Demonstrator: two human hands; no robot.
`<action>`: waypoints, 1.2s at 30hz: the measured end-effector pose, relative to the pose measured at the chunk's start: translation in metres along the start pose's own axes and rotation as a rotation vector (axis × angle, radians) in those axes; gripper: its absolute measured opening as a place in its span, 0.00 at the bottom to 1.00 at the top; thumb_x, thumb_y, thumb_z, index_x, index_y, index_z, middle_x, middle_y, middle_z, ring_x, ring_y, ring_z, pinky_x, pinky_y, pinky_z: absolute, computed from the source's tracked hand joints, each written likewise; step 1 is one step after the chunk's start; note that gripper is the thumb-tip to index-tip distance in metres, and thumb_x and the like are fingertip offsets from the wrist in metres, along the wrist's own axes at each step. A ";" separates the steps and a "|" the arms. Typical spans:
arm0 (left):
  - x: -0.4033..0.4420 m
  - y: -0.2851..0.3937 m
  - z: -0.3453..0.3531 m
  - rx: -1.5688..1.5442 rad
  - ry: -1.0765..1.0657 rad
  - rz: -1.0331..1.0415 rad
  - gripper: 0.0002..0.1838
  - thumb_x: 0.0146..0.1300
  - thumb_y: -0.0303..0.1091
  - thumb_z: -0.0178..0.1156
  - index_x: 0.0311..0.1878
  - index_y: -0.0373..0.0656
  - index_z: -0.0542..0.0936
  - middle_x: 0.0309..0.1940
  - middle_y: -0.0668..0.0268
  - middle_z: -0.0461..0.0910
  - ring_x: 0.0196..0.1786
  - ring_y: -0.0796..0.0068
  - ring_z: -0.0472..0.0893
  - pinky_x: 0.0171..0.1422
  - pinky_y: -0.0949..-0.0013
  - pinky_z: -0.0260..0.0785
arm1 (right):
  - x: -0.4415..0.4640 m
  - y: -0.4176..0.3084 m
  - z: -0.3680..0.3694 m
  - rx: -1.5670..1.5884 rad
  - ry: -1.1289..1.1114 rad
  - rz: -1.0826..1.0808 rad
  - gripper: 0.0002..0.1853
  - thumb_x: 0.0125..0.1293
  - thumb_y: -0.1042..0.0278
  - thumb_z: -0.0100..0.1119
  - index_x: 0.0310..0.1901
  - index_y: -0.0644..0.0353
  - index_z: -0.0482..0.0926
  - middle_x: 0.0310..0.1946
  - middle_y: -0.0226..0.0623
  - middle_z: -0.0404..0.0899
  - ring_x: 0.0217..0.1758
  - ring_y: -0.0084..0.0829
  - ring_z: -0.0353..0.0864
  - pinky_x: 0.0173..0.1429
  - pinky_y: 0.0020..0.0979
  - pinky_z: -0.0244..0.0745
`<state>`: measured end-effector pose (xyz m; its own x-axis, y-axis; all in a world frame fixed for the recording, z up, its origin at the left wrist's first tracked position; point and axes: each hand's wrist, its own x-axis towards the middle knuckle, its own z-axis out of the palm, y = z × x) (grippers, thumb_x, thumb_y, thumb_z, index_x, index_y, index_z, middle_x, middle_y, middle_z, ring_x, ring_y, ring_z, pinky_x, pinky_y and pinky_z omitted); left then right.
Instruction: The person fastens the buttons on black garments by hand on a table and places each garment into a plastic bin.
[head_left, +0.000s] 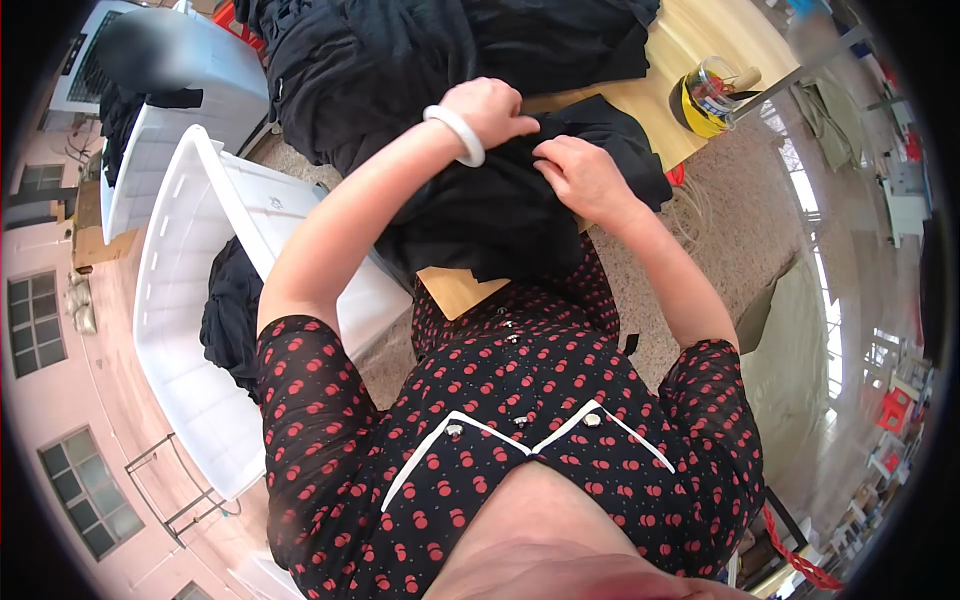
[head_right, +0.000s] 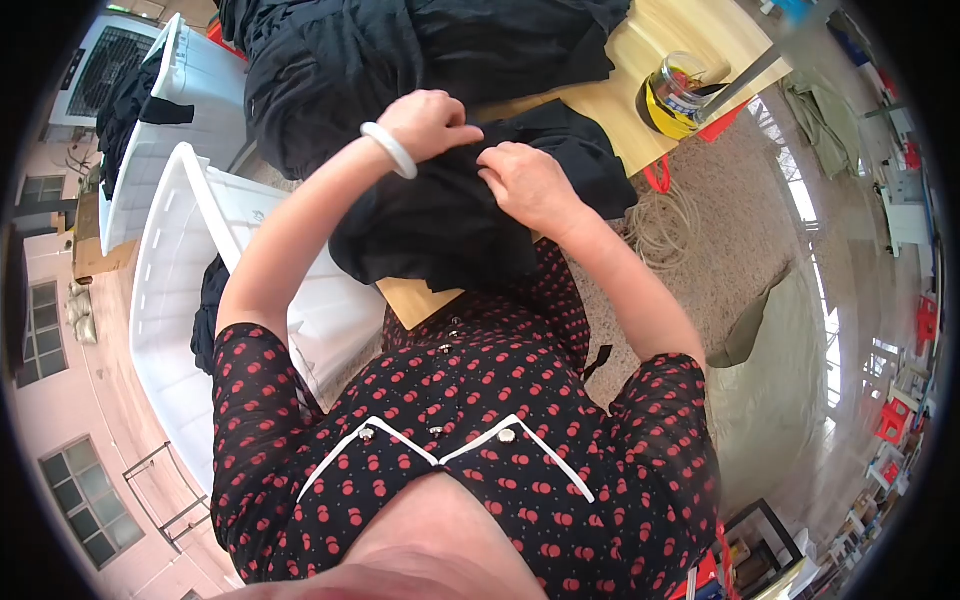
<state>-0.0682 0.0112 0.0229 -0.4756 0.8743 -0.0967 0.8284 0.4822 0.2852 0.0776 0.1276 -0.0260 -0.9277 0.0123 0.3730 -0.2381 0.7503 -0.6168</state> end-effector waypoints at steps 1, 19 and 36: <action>0.005 0.007 0.003 0.066 -0.068 -0.025 0.19 0.49 0.51 0.63 0.28 0.42 0.81 0.30 0.56 0.80 0.37 0.57 0.80 0.43 0.60 0.72 | -0.001 0.001 0.003 -0.030 0.010 -0.022 0.05 0.56 0.71 0.55 0.32 0.62 0.76 0.27 0.41 0.76 0.35 0.42 0.77 0.40 0.38 0.71; 0.003 -0.006 0.056 -0.461 0.215 -0.267 0.11 0.50 0.33 0.54 0.28 0.38 0.82 0.29 0.51 0.80 0.38 0.52 0.80 0.45 0.57 0.71 | 0.033 0.008 0.019 0.186 0.112 0.240 0.05 0.53 0.77 0.53 0.33 0.65 0.75 0.29 0.41 0.79 0.33 0.36 0.80 0.40 0.32 0.72; -0.024 0.021 0.045 -0.128 0.242 -0.120 0.13 0.53 0.34 0.50 0.31 0.32 0.78 0.34 0.47 0.77 0.39 0.52 0.78 0.45 0.56 0.70 | 0.030 -0.007 0.015 -0.154 0.095 0.048 0.07 0.59 0.75 0.53 0.39 0.62 0.77 0.33 0.45 0.78 0.35 0.45 0.78 0.38 0.37 0.72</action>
<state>-0.0261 0.0024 -0.0115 -0.6370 0.7658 0.0884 0.7254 0.5567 0.4047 0.0466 0.1124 -0.0209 -0.9041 0.1074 0.4137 -0.1403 0.8398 -0.5245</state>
